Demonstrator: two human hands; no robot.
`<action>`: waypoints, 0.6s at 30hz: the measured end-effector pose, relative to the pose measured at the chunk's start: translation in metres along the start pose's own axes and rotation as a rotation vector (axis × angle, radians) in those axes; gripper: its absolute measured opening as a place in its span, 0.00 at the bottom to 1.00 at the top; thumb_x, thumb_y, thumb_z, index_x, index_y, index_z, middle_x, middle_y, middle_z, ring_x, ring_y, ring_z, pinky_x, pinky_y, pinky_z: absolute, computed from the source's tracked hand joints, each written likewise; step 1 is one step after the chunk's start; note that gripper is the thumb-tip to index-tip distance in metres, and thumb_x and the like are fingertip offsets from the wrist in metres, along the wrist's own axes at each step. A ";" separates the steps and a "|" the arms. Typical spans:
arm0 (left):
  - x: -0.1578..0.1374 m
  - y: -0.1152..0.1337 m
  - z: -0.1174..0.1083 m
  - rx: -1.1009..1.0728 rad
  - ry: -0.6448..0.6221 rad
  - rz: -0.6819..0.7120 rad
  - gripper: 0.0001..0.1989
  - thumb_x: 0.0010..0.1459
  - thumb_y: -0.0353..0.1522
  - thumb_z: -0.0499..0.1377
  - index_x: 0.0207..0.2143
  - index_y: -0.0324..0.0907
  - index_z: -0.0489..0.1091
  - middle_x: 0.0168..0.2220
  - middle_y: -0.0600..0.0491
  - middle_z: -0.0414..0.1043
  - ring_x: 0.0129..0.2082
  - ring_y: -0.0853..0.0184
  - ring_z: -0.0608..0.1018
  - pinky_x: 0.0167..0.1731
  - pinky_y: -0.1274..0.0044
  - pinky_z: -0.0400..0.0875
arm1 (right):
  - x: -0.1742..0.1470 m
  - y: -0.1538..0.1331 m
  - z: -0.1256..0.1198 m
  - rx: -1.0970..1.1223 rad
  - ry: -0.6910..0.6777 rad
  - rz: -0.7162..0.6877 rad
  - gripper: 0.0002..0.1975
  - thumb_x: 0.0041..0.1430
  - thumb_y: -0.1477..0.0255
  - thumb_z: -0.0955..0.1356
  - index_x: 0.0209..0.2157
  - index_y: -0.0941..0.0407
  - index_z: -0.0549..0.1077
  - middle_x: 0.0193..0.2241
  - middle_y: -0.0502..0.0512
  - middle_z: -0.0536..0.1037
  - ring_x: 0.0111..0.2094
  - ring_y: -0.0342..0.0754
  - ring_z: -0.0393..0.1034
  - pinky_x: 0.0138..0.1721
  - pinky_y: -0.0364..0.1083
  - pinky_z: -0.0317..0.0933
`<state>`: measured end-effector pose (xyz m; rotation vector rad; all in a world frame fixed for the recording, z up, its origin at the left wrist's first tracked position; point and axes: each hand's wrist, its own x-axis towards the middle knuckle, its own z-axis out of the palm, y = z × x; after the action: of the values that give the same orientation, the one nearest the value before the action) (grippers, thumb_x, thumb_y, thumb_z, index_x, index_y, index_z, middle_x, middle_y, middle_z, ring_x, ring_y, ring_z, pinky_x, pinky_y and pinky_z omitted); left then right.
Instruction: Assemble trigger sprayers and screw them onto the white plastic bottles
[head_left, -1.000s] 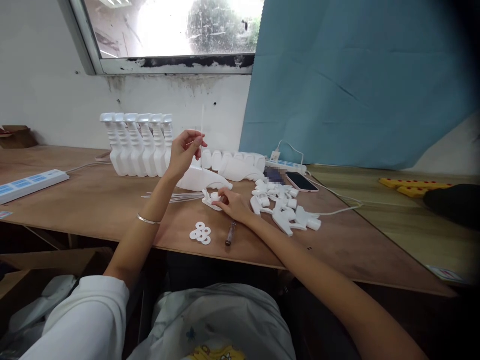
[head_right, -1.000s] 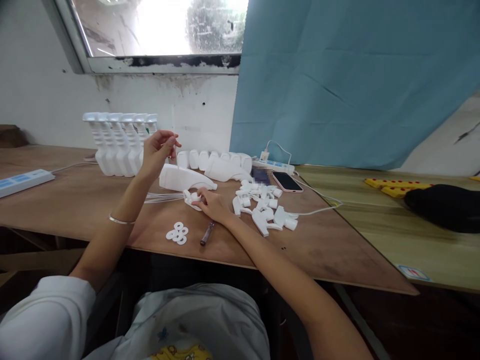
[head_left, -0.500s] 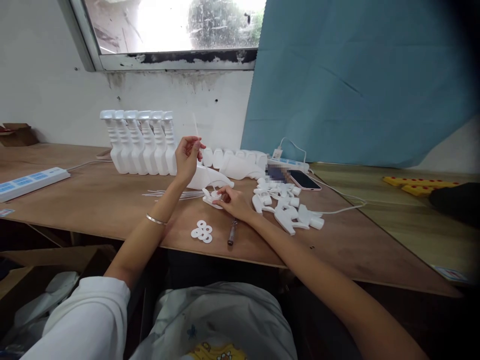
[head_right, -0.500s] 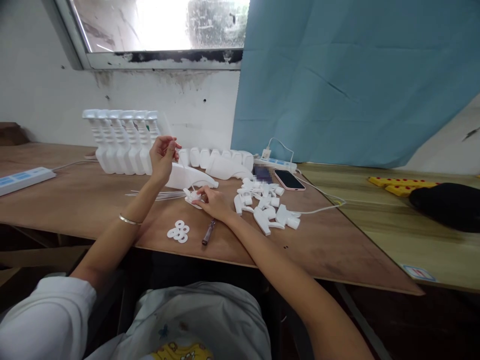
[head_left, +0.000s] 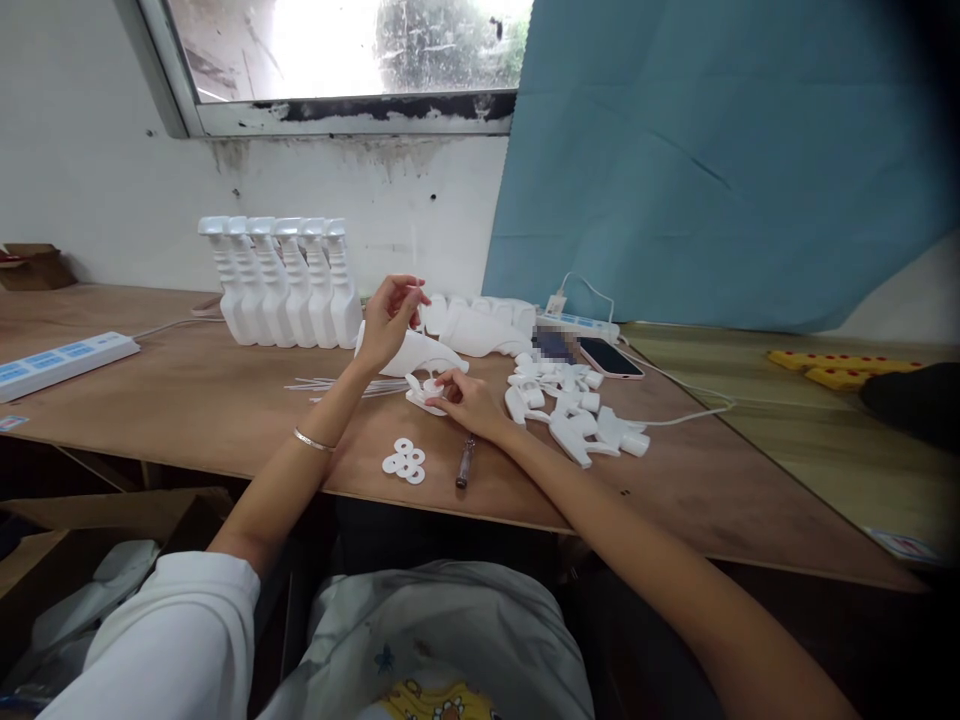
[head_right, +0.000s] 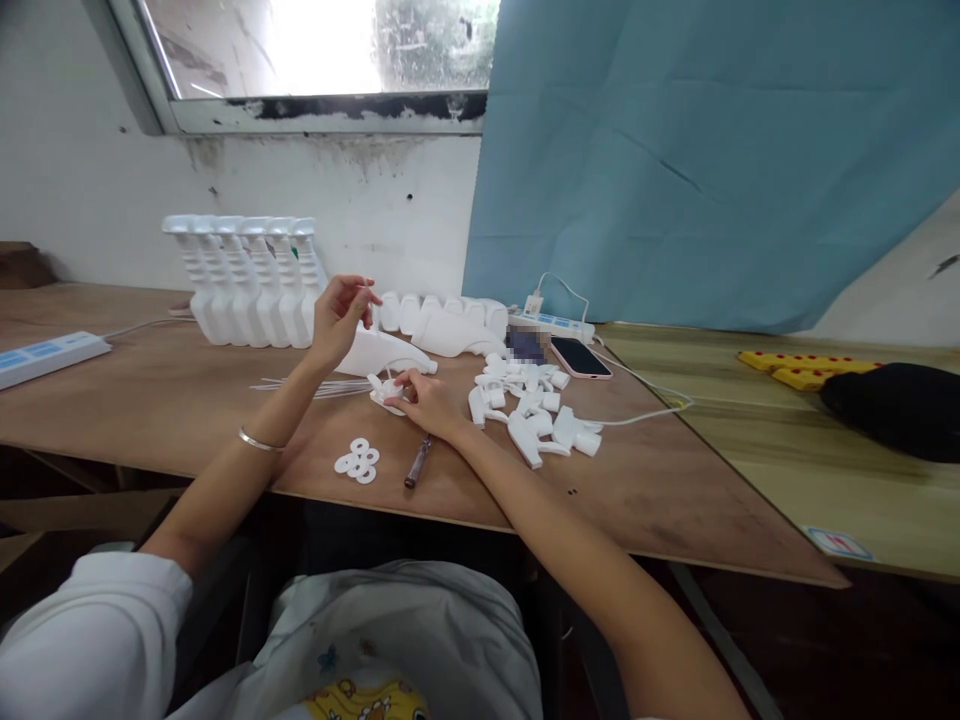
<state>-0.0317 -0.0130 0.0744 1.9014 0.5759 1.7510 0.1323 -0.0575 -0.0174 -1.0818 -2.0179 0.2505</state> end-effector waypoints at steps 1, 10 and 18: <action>-0.002 0.001 0.001 -0.009 -0.070 -0.030 0.13 0.57 0.41 0.55 0.36 0.40 0.64 0.27 0.55 0.70 0.18 0.79 0.67 0.22 0.83 0.65 | 0.000 0.000 0.000 0.000 -0.002 0.001 0.15 0.49 0.59 0.69 0.34 0.55 0.67 0.22 0.48 0.72 0.25 0.44 0.67 0.29 0.43 0.59; -0.009 0.009 -0.014 0.183 -0.822 -0.393 0.06 0.48 0.31 0.60 0.28 0.35 0.68 0.24 0.50 0.73 0.25 0.71 0.76 0.28 0.78 0.71 | 0.002 0.000 0.000 0.120 0.006 0.051 0.22 0.47 0.61 0.70 0.41 0.54 0.62 0.30 0.50 0.75 0.26 0.44 0.68 0.30 0.44 0.60; -0.010 0.002 -0.014 0.313 -0.834 -0.351 0.09 0.44 0.30 0.62 0.28 0.38 0.65 0.24 0.53 0.73 0.25 0.69 0.75 0.23 0.80 0.66 | 0.002 -0.002 -0.001 0.152 -0.002 0.057 0.20 0.47 0.62 0.70 0.39 0.54 0.63 0.29 0.49 0.76 0.26 0.44 0.69 0.31 0.45 0.61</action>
<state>-0.0468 -0.0192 0.0688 2.3213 0.8028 0.5736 0.1311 -0.0574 -0.0147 -1.0442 -1.9373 0.4282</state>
